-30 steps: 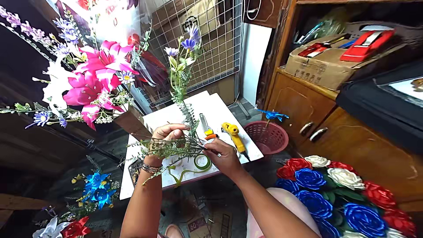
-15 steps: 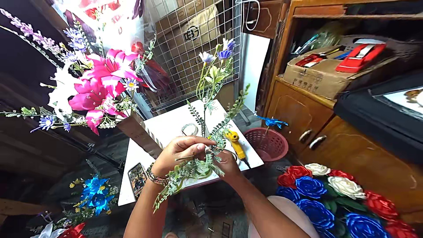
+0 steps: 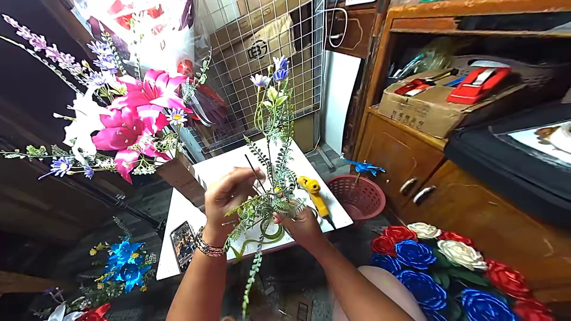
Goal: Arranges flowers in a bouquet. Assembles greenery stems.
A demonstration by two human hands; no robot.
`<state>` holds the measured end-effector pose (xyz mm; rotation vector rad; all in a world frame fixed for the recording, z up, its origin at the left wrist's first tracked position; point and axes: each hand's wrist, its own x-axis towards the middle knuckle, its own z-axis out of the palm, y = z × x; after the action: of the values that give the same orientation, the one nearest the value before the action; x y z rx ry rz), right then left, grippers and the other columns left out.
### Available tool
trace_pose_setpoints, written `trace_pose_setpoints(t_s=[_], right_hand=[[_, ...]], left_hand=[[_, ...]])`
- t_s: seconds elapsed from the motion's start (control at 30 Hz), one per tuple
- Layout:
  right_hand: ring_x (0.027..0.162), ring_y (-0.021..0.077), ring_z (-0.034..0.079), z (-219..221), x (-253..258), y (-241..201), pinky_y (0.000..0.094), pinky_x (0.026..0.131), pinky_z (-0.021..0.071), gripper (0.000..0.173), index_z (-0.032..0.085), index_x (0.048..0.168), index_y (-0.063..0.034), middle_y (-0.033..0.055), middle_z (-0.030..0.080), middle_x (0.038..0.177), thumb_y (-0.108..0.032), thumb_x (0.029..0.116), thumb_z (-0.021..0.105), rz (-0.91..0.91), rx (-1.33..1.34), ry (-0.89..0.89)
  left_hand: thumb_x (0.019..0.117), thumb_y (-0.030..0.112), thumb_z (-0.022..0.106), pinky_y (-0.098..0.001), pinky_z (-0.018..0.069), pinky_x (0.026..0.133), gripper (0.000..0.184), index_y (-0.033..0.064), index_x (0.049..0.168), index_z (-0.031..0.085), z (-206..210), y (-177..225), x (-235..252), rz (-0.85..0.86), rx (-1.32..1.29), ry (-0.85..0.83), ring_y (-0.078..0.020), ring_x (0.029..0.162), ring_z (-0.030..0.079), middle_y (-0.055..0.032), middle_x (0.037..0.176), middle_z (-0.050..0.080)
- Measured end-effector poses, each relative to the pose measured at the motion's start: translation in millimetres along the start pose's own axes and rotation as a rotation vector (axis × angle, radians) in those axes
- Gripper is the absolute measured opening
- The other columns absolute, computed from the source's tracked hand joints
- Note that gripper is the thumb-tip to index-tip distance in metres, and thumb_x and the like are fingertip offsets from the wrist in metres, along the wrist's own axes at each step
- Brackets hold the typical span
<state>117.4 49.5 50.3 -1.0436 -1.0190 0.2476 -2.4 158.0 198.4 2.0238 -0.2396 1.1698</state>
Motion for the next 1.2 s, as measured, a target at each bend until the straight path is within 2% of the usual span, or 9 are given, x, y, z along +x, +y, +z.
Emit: trace_pose_setpoints(t_s=[0.07, 0.13, 0.33, 0.43, 0.53, 0.63, 0.87, 1.13, 1.2], right_hand=[[0.077, -0.0017, 0.066, 0, 0, 0, 0.0145, 0.075, 0.0571, 0.019, 0.071, 0.102, 0.0108, 0.0063, 0.069, 0.09, -0.005, 0.0939, 0.064, 0.004, -0.002, -0.007], [0.077, -0.0022, 0.065, -1, 1, -1, 0.0142, 0.075, 0.0569, 0.02, 0.071, 0.103, 0.0106, 0.0064, 0.069, 0.091, -0.006, 0.0943, 0.064, 0.019, -0.009, -0.015], [0.075, 0.0001, 0.066, -2, 1, -1, 0.0153, 0.071, 0.0584, 0.02, 0.07, 0.105, 0.0109, 0.0081, 0.068, 0.095, -0.006, 0.0949, 0.066, 0.067, -0.011, -0.017], [0.074, -0.0008, 0.066, -1, 1, -2, 0.0149, 0.069, 0.0581, 0.021, 0.07, 0.106, 0.0121, 0.0086, 0.068, 0.095, -0.005, 0.0941, 0.066, 0.084, 0.006, 0.001], [0.073, -0.0018, 0.065, -2, 2, -4, 0.014, 0.068, 0.057, 0.022, 0.069, 0.107, 0.0135, 0.0104, 0.069, 0.099, -0.004, 0.0942, 0.066, 0.111, 0.009, 0.011], [0.07, -0.0024, 0.064, -3, 3, -4, 0.0135, 0.066, 0.0567, 0.021, 0.069, 0.108, 0.0129, 0.0079, 0.069, 0.095, -0.003, 0.0943, 0.065, 0.118, 0.02, 0.02], [0.068, -0.0032, 0.062, -2, 2, -3, 0.013, 0.063, 0.0554, 0.021, 0.068, 0.108, 0.0122, 0.0056, 0.068, 0.094, -0.003, 0.0934, 0.066, 0.142, 0.045, 0.039], [0.066, -0.0043, 0.061, -3, 2, -2, 0.0123, 0.062, 0.0545, 0.02, 0.068, 0.108, 0.0107, 0.0022, 0.069, 0.091, -0.003, 0.0934, 0.067, 0.123, 0.054, 0.046], [0.066, -0.0043, 0.061, -3, 2, -2, 0.0123, 0.061, 0.0544, 0.019, 0.068, 0.108, 0.0102, 0.002, 0.068, 0.091, -0.002, 0.0931, 0.067, 0.121, 0.063, 0.047]], left_hand=[[0.1014, 0.008, 0.061, -0.0137, 0.0554, 0.065, 0.023, 0.0178, 0.118, 0.073, -2, -1, -1, -0.022, -0.014, 0.098, 0.0024, 0.076, 0.065, 0.0075, 0.113, 0.071], [0.102, 0.008, 0.06, -0.0122, 0.0537, 0.06, 0.022, 0.0178, 0.116, 0.074, -4, -4, 0, -0.057, -0.052, 0.167, 0.0042, 0.069, 0.062, 0.0088, 0.113, 0.071], [0.1006, 0.009, 0.059, -0.0139, 0.0545, 0.059, 0.022, 0.0202, 0.111, 0.076, -6, -16, -6, -0.236, -0.145, 0.309, 0.0024, 0.072, 0.065, 0.0083, 0.107, 0.074], [0.1007, 0.009, 0.06, -0.0136, 0.0534, 0.056, 0.022, 0.0206, 0.111, 0.075, -6, -17, -9, -0.267, -0.207, 0.317, 0.0028, 0.063, 0.061, 0.0084, 0.1, 0.073], [0.1032, 0.008, 0.056, -0.0141, 0.0519, 0.053, 0.022, 0.0162, 0.115, 0.072, -6, -17, -9, -0.299, -0.247, 0.267, 0.0009, 0.059, 0.06, 0.0027, 0.096, 0.074], [0.1045, 0.006, 0.05, -0.0145, 0.0519, 0.053, 0.025, 0.0116, 0.12, 0.069, -6, -18, -10, -0.328, -0.265, 0.232, -0.0009, 0.059, 0.061, -0.0019, 0.1, 0.074], [0.1035, 0.001, 0.044, -0.0145, 0.0504, 0.053, 0.029, 0.0084, 0.122, 0.065, -4, -17, -13, -0.404, -0.245, 0.215, -0.001, 0.058, 0.059, -0.0034, 0.106, 0.073], [0.1016, 0.001, 0.047, -0.0154, 0.0507, 0.059, 0.029, 0.0114, 0.119, 0.069, -3, -23, -15, -0.438, -0.206, 0.232, 0.0004, 0.062, 0.056, 0.0029, 0.105, 0.069], [0.1022, 0.003, 0.047, -0.0162, 0.0517, 0.063, 0.028, 0.0118, 0.12, 0.067, -3, -25, -14, -0.474, -0.205, 0.229, -0.0011, 0.067, 0.059, 0.0024, 0.105, 0.068]])
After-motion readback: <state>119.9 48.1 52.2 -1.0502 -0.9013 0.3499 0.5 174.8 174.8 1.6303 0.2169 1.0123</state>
